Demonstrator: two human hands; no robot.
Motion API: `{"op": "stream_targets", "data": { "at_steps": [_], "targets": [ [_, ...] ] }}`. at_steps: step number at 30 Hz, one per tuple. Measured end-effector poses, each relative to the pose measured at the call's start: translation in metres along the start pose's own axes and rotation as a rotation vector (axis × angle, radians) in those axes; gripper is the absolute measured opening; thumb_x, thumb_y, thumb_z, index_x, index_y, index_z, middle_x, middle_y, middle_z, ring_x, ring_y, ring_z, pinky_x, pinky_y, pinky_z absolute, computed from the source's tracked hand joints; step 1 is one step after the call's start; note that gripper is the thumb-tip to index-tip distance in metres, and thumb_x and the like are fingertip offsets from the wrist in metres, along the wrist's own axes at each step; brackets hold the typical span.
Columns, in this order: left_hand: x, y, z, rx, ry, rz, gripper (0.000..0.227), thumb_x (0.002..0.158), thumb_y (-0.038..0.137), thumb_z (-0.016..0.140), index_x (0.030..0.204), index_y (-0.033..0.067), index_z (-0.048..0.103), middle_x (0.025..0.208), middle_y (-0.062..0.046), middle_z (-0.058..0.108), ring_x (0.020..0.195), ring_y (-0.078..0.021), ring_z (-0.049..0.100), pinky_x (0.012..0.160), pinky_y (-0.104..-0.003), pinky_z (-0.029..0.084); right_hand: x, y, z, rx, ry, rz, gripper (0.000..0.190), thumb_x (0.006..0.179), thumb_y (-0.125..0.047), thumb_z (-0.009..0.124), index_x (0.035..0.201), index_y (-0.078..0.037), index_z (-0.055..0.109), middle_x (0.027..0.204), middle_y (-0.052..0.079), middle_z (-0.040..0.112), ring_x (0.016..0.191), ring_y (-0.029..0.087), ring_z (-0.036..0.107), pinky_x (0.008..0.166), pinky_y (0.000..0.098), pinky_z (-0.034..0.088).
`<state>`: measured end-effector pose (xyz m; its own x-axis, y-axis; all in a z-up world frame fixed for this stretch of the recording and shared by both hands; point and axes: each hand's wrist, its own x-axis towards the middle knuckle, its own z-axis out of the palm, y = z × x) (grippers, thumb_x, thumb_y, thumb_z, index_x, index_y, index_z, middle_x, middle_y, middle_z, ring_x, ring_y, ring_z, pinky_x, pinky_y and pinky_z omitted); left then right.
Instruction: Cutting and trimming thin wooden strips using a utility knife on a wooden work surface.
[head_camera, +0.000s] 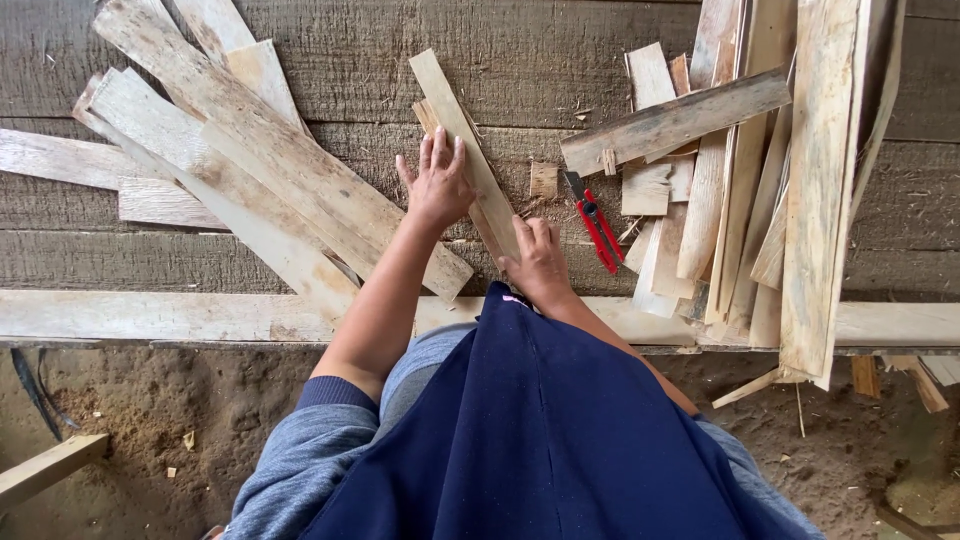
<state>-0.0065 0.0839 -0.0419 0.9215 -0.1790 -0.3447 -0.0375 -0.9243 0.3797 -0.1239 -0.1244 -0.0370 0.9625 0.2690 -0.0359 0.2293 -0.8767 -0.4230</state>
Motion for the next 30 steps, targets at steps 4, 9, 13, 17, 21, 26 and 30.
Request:
{"op": "stream_targets", "data": {
  "at_steps": [4, 9, 13, 17, 21, 26, 30],
  "targets": [
    [-0.004, 0.002, -0.011, -0.004, -0.048, 0.015, 0.108, 0.078, 0.044, 0.082, 0.165, 0.0151, 0.026, 0.171, -0.02, 0.007, 0.158, -0.0415, 0.006, 0.112, -0.08, -0.004, -0.014, 0.017, 0.008, 0.018, 0.003, -0.006, 0.083, 0.072, -0.029, 0.089, 0.143, -0.004, 0.054, 0.118, 0.012, 0.051, 0.104, 0.032, 0.051, 0.085, 0.0424, 0.056],
    [-0.001, 0.005, -0.013, -0.009, -0.067, 0.001, 0.117, 0.071, 0.046, 0.086, 0.165, 0.0153, 0.024, 0.171, -0.021, 0.005, 0.157, -0.0426, 0.004, 0.112, -0.08, -0.005, -0.021, 0.035, 0.018, 0.042, -0.013, -0.043, 0.094, 0.064, -0.037, 0.091, 0.145, -0.007, 0.054, 0.113, 0.011, 0.05, 0.104, 0.033, 0.048, 0.092, 0.0446, 0.049],
    [0.012, -0.002, 0.0, 0.029, -0.095, -0.053, 0.09, 0.086, 0.021, 0.072, 0.165, 0.018, 0.028, 0.172, -0.017, 0.008, 0.157, -0.0401, 0.006, 0.112, -0.079, -0.005, -0.021, 0.038, 0.024, -0.016, -0.017, -0.098, 0.092, 0.065, -0.038, 0.089, 0.143, -0.004, 0.054, 0.109, 0.012, 0.049, 0.103, 0.034, 0.048, 0.096, 0.045, 0.044],
    [-0.006, 0.016, -0.016, 0.045, -0.064, -0.056, 0.093, 0.086, 0.035, 0.075, 0.165, 0.0164, 0.029, 0.171, -0.02, 0.006, 0.154, -0.048, 0.001, 0.111, -0.078, -0.01, -0.021, 0.038, 0.026, -0.017, -0.016, -0.078, 0.09, 0.066, -0.037, 0.088, 0.142, -0.003, 0.055, 0.109, 0.012, 0.05, 0.104, 0.034, 0.048, 0.096, 0.0456, 0.044],
    [-0.013, 0.015, -0.023, -0.043, -0.078, -0.035, 0.103, 0.082, 0.038, 0.079, 0.166, 0.0164, 0.024, 0.171, -0.019, 0.0, 0.152, -0.0514, -0.006, 0.11, -0.079, -0.011, -0.021, 0.039, 0.03, -0.013, -0.02, -0.079, 0.089, 0.067, -0.034, 0.088, 0.143, -0.002, 0.054, 0.109, 0.013, 0.051, 0.104, 0.035, 0.048, 0.097, 0.0472, 0.044],
    [-0.009, 0.012, -0.015, -0.007, -0.074, -0.032, 0.112, 0.077, 0.045, 0.083, 0.167, 0.0169, 0.021, 0.172, -0.019, 0.0, 0.151, -0.0543, -0.007, 0.11, -0.079, -0.01, -0.021, 0.039, 0.027, -0.03, -0.047, -0.062, 0.089, 0.069, -0.036, 0.087, 0.144, -0.001, 0.053, 0.111, 0.012, 0.05, 0.105, 0.034, 0.047, 0.098, 0.0453, 0.043],
    [-0.009, 0.013, -0.017, 0.016, -0.063, -0.043, 0.114, 0.076, 0.047, 0.084, 0.167, 0.0175, 0.022, 0.172, -0.018, 0.0, 0.15, -0.054, -0.009, 0.111, -0.079, -0.009, -0.021, 0.039, 0.029, -0.03, -0.066, -0.04, 0.089, 0.071, -0.036, 0.086, 0.145, -0.002, 0.052, 0.112, 0.011, 0.05, 0.106, 0.032, 0.046, 0.098, 0.0438, 0.043]
  ]
}}
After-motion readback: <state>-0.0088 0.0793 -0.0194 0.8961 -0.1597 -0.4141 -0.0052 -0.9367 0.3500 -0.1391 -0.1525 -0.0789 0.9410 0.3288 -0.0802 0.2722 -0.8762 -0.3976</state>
